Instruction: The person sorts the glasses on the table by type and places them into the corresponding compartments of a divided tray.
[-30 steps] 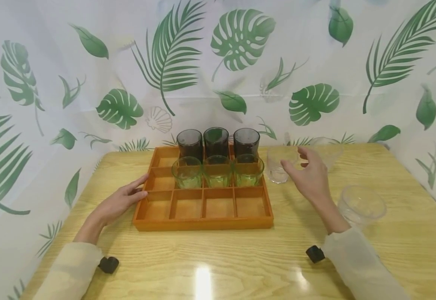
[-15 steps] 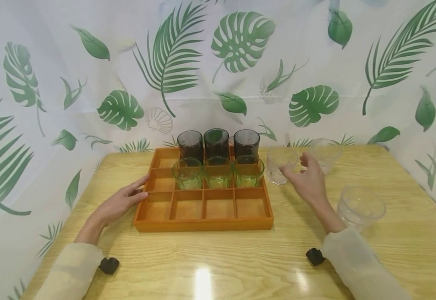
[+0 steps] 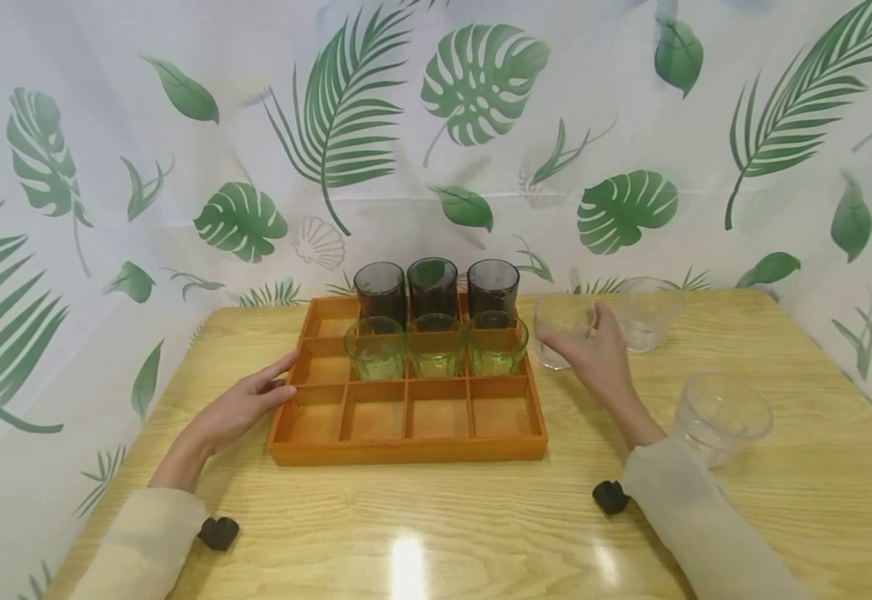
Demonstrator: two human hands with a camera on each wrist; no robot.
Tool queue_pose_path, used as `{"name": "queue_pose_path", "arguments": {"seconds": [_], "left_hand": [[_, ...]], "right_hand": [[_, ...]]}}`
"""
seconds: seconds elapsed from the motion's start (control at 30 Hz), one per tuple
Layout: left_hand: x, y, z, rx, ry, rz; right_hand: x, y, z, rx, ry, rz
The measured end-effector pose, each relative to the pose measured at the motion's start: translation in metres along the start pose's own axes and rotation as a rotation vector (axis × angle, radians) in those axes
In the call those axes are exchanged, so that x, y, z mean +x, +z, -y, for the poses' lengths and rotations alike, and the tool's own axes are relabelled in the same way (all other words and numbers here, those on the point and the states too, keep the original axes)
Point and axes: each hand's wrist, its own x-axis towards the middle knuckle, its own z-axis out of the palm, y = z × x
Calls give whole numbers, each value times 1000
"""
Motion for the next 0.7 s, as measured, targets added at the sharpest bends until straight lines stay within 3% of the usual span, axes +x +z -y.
{"name": "queue_pose_path", "arguments": {"seconds": [0.27,0.7], "left_hand": [[0,2,2,0,-9,1],[0,2,0,6,-10,-6]], "right_hand": [[8,8,-2,135,1,43],[14,12,-1,117,-15,28]]}}
